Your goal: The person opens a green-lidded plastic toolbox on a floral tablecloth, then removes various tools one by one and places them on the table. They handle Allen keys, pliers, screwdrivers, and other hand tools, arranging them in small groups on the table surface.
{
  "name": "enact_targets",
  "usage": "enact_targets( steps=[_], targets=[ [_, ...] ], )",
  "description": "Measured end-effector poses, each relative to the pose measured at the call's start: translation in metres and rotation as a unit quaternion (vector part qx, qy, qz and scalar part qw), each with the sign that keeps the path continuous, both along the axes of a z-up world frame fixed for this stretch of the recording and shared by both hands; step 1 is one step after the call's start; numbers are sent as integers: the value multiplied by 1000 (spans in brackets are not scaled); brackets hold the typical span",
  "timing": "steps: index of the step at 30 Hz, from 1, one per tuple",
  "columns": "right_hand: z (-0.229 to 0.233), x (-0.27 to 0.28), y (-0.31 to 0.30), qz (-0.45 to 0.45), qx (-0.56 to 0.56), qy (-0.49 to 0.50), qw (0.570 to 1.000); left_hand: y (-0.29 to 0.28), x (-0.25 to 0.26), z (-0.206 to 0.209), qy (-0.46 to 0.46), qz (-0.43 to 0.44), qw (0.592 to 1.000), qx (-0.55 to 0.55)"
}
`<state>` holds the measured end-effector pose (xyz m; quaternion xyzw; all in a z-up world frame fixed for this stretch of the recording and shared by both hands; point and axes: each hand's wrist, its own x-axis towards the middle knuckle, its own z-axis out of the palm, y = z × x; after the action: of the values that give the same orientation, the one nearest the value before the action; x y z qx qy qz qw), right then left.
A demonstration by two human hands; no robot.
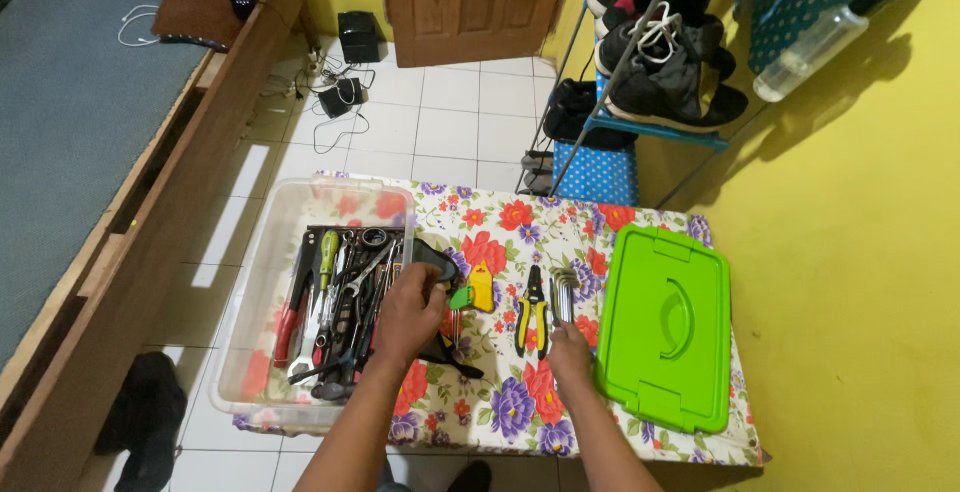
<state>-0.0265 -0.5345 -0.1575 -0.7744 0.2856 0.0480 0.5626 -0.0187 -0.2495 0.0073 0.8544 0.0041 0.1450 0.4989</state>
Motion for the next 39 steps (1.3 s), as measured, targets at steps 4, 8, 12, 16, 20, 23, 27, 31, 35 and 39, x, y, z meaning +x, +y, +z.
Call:
enact_targets(
  steps=[4, 8, 12, 16, 20, 23, 27, 31, 35, 39],
  targets=[
    [7, -3, 3, 1, -61, -22, 998, 1, 0, -1, -7, -3, 1000, 7],
    [15, -2, 7, 6, -108, -3, 994, 1, 0, -4, -21, -7, 1000, 18],
    [16, -1, 12, 26, -66, -6, 997, 1, 2, -3, -24, -10, 999, 22],
    [4, 2, 18, 79, -150, -64, 983, -2, 3, -3, -31, -1, 999, 35],
    [-8, 13, 26, 139, -222, -141, 955, 0, 3, -6, -17, 5, 999, 44],
    [-15, 17, 28, 147, -118, -25, 982, 0, 4, -7, -49, 2, 998, 46],
    [-28, 21, 22, 124, -213, -95, 964, 0, 4, -7, -15, 2, 999, 38],
    [-37, 29, 6, 121, -280, -90, 948, -1, 4, -5, -28, 4, 999, 43],
    [-33, 42, 3, 115, -259, 17, 959, -1, 4, -4, -31, 3, 998, 46],
    [-9, 40, 16, 102, -274, -23, 956, -1, 3, -1, -31, -1, 999, 32]
  ],
)
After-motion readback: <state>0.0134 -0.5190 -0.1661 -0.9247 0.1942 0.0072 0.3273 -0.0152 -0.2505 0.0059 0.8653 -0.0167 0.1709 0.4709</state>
